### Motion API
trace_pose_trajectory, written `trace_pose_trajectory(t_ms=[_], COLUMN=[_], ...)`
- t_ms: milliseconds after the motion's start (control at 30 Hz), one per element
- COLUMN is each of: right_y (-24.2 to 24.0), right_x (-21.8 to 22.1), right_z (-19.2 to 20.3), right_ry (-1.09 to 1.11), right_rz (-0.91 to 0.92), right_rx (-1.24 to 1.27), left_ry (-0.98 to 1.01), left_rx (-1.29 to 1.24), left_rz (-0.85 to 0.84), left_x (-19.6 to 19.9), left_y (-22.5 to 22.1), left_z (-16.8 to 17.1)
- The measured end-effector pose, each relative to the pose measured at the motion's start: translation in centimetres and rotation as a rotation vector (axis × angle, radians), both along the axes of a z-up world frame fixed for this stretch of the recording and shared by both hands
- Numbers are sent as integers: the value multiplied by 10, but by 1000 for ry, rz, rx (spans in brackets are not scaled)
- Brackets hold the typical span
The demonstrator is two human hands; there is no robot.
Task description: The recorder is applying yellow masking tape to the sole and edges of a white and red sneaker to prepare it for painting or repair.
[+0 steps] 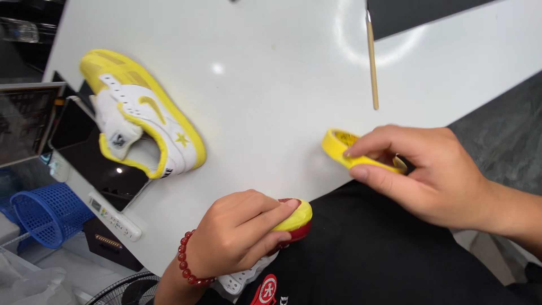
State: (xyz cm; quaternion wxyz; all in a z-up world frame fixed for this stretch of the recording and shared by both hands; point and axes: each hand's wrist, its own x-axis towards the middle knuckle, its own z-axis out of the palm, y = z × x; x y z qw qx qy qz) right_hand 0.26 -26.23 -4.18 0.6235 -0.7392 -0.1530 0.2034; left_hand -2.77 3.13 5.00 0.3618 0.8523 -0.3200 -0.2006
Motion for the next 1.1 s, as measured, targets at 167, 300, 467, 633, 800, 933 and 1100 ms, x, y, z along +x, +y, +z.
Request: trace_pose_trajectory(t_ms=[167, 300, 467, 633, 800, 933, 1100], right_y=[49, 92, 114, 98, 98, 96, 103], right_x=[35, 56, 55, 17, 8, 26, 37], right_z=[-13, -26, -12, 19, 50, 43, 49], right_ry=[-519, -982, -1064, -400, -243, -406, -473], right_rz=[-161, -103, 73, 26, 385, 354, 503], right_rx=[-16, -339, -550, 27, 659, 632, 708], left_ry=[-211, -341, -523, -723, -835, -702, -432], left_rx=[-188, -351, -353, -363, -398, -443, -380], left_rz=[121, 257, 418, 571, 732, 848, 775], left_x=[-14, -28, -49, -55, -54, -53, -41], left_y=[23, 30, 20, 5, -22, -29, -17], left_z=[33, 39, 33, 22, 21, 37, 75])
